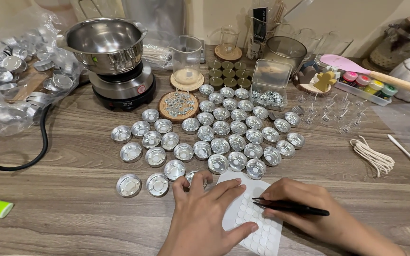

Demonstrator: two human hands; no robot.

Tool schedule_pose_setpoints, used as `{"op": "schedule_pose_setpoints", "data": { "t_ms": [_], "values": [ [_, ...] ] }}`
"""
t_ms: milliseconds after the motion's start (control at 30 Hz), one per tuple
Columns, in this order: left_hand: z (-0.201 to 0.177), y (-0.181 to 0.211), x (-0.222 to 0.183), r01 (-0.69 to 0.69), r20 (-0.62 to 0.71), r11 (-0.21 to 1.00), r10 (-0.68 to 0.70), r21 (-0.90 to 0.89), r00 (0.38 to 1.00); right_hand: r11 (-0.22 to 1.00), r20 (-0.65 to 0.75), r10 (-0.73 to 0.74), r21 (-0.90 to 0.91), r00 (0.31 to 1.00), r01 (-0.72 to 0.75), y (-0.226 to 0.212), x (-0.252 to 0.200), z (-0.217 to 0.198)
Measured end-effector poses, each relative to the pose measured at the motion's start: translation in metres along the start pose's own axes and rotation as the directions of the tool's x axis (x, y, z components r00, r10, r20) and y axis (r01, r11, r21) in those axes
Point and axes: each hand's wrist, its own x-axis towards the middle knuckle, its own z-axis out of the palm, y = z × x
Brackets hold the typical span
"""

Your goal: Applying adhesive stickers to the bottom of metal tealight candle cups using a tool.

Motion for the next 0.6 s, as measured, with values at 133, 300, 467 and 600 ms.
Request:
{"op": "schedule_pose_setpoints", "data": {
  "t_ms": [133,300,467,600],
  "values": [
    [-0.013,0.009,0.007,0.071,0.091,0.997,-0.073,0.034,0.993,0.998,0.0,-0.048,-0.036,0.999,0.048,-0.001,0.002,0.0],
    [-0.023,0.018,0.01,0.086,0.073,0.996,-0.088,0.036,0.993,0.999,0.011,0.001,-0.052,1.0,0.0,0.002,0.004,0.001],
    [-0.023,0.019,0.009,0.077,0.024,0.996,-0.078,0.037,0.997,0.996,-0.029,0.075,-0.055,0.997,-0.076,-0.001,0.003,0.003],
    [-0.023,0.019,0.007,0.051,-0.023,0.997,-0.05,0.066,0.998,0.988,-0.098,0.134,-0.059,0.986,-0.141,-0.002,0.001,0.007]
  ]
}}
